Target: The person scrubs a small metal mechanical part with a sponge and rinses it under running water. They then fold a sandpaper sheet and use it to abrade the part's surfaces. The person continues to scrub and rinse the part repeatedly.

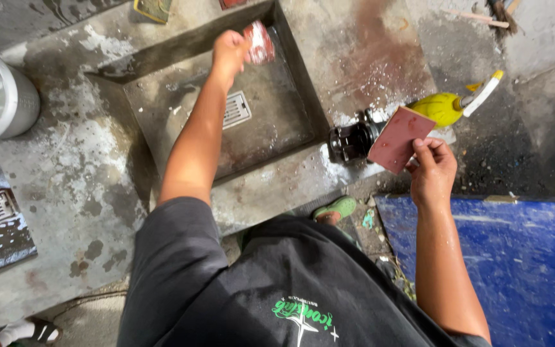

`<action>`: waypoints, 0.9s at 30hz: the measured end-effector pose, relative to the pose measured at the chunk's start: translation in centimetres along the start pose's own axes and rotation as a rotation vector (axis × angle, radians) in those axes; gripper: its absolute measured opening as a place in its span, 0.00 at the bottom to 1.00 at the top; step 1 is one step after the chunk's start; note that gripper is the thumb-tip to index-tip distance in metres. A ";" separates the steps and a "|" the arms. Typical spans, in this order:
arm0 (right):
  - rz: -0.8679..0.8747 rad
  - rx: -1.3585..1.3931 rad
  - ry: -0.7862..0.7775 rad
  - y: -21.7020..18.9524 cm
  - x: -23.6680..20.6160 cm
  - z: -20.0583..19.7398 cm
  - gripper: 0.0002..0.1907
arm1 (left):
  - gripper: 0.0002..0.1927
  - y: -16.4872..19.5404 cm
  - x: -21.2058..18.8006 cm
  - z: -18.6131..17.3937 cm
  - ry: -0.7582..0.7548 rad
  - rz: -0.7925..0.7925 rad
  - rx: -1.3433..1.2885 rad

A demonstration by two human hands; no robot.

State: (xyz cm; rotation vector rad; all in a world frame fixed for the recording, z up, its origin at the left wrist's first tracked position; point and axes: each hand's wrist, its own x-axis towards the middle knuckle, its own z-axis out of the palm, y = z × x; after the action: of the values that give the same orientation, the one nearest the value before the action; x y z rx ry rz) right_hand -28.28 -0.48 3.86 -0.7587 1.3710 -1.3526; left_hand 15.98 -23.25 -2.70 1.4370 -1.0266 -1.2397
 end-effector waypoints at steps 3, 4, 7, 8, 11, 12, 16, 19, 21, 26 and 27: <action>0.030 -0.053 0.022 0.3 0.4 1.2 0.05 | 0.09 5.1 3.6 -0.4 0.165 -0.102 -0.339; 0.042 -0.063 0.029 0.4 0.5 1.4 0.04 | 0.09 6.2 4.6 -0.1 0.205 -0.142 -0.453; 0.027 -0.064 0.048 1.0 0.7 1.1 0.04 | 0.12 6.3 5.3 1.6 0.429 -0.297 -0.352; 0.018 -0.043 0.034 1.2 0.8 0.8 0.04 | 0.12 5.3 4.9 2.4 0.436 -0.278 -0.334; 0.038 -0.030 0.049 1.6 0.6 -0.1 0.04 | 0.13 1.5 2.6 4.8 0.369 -0.203 -0.320; 0.043 -0.038 0.068 1.5 0.6 -0.3 0.05 | 0.13 0.6 1.5 5.7 0.311 -0.188 -0.310; 0.043 -0.107 0.024 0.6 0.2 0.4 0.04 | 0.09 -1.9 -4.6 9.4 -0.003 0.063 -0.207; -0.002 0.017 -0.087 -0.3 -0.1 2.1 0.05 | 0.09 -0.9 -8.6 12.0 -0.238 0.109 -0.175; -0.030 0.050 -0.150 -0.6 -0.2 3.2 0.05 | 0.13 0.2 -11.2 13.0 -0.323 0.164 -0.177; -0.042 0.034 -0.204 -0.7 -1.0 4.7 0.06 | 0.08 2.5 -17.9 14.1 -0.530 -0.038 -0.158; -0.048 0.027 -0.213 -0.8 -1.1 4.8 0.06 | 0.07 3.0 -18.9 14.4 -0.584 -0.054 -0.153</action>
State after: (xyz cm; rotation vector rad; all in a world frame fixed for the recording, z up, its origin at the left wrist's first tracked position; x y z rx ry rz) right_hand -23.66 -1.08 5.62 -0.8957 1.1710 -1.2853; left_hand -0.85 -7.39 3.37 1.0059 -1.2425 -1.7942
